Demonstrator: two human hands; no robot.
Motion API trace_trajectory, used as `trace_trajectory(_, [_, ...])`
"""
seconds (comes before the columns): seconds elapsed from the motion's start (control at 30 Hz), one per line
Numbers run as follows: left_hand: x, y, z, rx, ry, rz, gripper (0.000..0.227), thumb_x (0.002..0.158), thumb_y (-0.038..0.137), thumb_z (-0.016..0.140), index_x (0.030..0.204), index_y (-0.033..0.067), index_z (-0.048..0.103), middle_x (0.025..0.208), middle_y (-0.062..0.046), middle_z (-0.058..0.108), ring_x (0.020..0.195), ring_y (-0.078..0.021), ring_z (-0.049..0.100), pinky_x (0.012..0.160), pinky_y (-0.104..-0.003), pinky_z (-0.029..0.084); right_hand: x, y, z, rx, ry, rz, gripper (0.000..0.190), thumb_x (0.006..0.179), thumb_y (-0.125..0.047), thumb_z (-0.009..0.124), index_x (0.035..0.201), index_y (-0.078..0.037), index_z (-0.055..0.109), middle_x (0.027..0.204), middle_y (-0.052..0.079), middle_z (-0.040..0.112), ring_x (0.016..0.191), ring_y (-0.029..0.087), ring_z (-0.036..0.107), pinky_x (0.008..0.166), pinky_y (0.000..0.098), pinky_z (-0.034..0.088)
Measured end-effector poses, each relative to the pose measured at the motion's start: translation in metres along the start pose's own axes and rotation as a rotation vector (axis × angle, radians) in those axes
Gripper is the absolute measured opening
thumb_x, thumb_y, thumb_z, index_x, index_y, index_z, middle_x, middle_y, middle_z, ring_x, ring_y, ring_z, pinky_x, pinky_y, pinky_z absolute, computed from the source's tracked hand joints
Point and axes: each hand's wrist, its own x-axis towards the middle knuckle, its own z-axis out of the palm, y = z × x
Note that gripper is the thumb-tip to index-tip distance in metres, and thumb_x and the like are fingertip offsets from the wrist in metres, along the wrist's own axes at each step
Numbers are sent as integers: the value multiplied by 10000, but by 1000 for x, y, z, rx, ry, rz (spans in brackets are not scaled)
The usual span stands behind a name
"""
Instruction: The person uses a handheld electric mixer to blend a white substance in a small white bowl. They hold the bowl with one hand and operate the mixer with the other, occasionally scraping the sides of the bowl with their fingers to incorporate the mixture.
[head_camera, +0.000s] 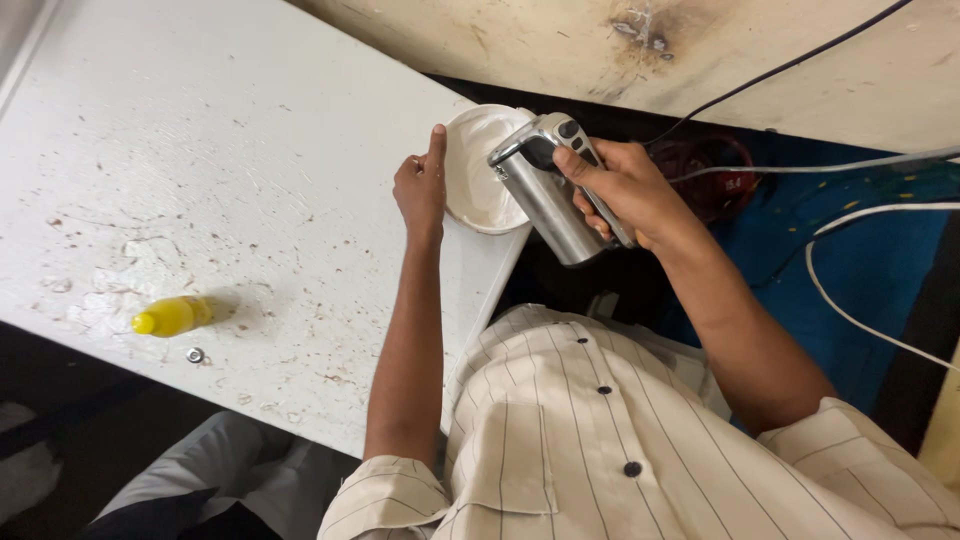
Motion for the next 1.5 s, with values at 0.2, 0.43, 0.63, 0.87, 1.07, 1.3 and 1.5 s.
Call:
trace_trajectory(0.2, [1,1,-4,68,24,84,682,854,676,665,668,24,593,672,-131,652,634,-203,614,657,-350,539,-2,-1,3,53,63,-43,441,969,-469,650,834,-54,586,529,18,518,358,69,446,313,231,335])
trace_trajectory(0.43, [-5,-7,-39,117,125,364,408,909,402,689,1056,29,616,1049,-184,735,889,-263,756,718,-376,616,-9,-11,9,52,102,-17,375,970,-439,631,916,-68,635,532,0,511,363,60,432,316,234,329])
trace_trajectory(0.63, [-16,-14,-98,117,227,295,309,963,246,666,1142,-3,631,1115,-193,745,985,-315,768,764,-407,639,-10,-9,13,-38,92,-63,447,998,-457,648,899,-23,610,544,3,501,380,64,427,335,240,319])
trace_trajectory(0.87, [-22,-46,-100,503,192,194,579,920,335,697,1358,-11,544,1372,-252,567,1347,-395,451,1070,-530,410,-6,-13,18,-20,93,-53,416,983,-467,656,879,-69,592,565,-1,503,402,59,430,352,225,331])
trace_trajectory(1.07, [-10,-113,-94,807,407,489,688,1062,520,537,1498,-6,463,1623,-216,363,1541,-380,228,1248,-560,201,-6,-15,24,-54,104,-47,411,981,-462,665,878,-72,588,571,10,500,403,71,423,348,237,331])
trace_trajectory(1.3, [22,-121,-105,848,405,531,624,1049,519,544,1448,40,519,1558,-204,435,1492,-375,315,1223,-556,244,-5,-18,23,-45,120,-18,415,962,-482,663,870,-85,583,557,9,505,383,75,431,339,237,346])
trace_trajectory(1.5, [24,-106,-109,841,439,578,536,1037,470,594,1392,71,556,1504,-198,489,1446,-378,381,1193,-554,273,-3,-13,18,-59,122,-56,426,975,-484,665,874,-74,605,556,2,499,404,62,445,348,227,349])
